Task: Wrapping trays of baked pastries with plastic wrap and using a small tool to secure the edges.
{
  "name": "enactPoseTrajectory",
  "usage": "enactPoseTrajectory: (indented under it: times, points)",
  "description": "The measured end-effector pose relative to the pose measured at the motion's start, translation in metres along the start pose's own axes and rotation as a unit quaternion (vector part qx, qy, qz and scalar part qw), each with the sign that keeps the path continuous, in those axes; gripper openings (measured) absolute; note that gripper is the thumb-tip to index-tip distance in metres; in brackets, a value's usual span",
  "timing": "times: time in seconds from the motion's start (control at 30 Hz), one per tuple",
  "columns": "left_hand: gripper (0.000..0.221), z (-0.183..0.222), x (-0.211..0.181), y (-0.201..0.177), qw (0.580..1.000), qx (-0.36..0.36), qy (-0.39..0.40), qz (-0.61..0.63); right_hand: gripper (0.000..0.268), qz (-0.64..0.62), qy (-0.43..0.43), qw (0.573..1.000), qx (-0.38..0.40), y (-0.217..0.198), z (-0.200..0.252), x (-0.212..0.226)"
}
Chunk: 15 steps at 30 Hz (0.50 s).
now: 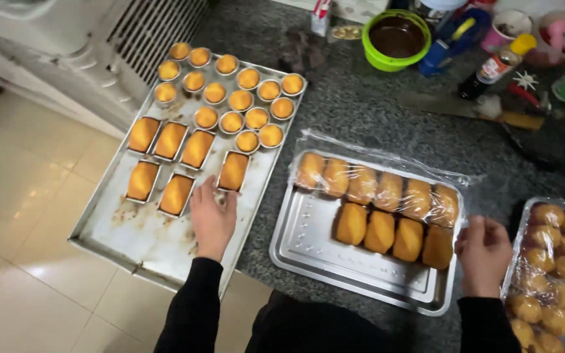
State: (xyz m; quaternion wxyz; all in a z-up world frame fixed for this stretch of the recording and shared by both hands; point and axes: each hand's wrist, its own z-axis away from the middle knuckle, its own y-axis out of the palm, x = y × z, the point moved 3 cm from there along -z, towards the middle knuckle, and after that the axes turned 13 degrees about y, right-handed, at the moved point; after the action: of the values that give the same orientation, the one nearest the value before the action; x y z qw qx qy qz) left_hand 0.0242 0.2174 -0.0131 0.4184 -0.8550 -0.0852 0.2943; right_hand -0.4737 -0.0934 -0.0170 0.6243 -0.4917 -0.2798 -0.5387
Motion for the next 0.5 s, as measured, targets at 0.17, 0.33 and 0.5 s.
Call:
enactPoseTrajectory:
  times: [0.17, 0.33, 0.5]
  points:
    - [0.077, 0.002, 0.014, -0.001, 0.998, 0.030, -0.010, -0.063, 0.021, 0.027, -0.030, 0.997, 0.064, 0.043, 0.071, 0.028]
    - [0.078, -0.008, 0.042, -0.051, 0.978, 0.081, -0.066, -0.179, 0.020, 0.020, 0.010, 0.993, 0.120, 0.058, 0.112, 0.036]
    - [0.118, -0.011, 0.093, -0.043, 0.960, 0.118, 0.008, -0.254, 0.022, 0.044, 0.008, 0.991, 0.129, 0.078, 0.153, 0.034]
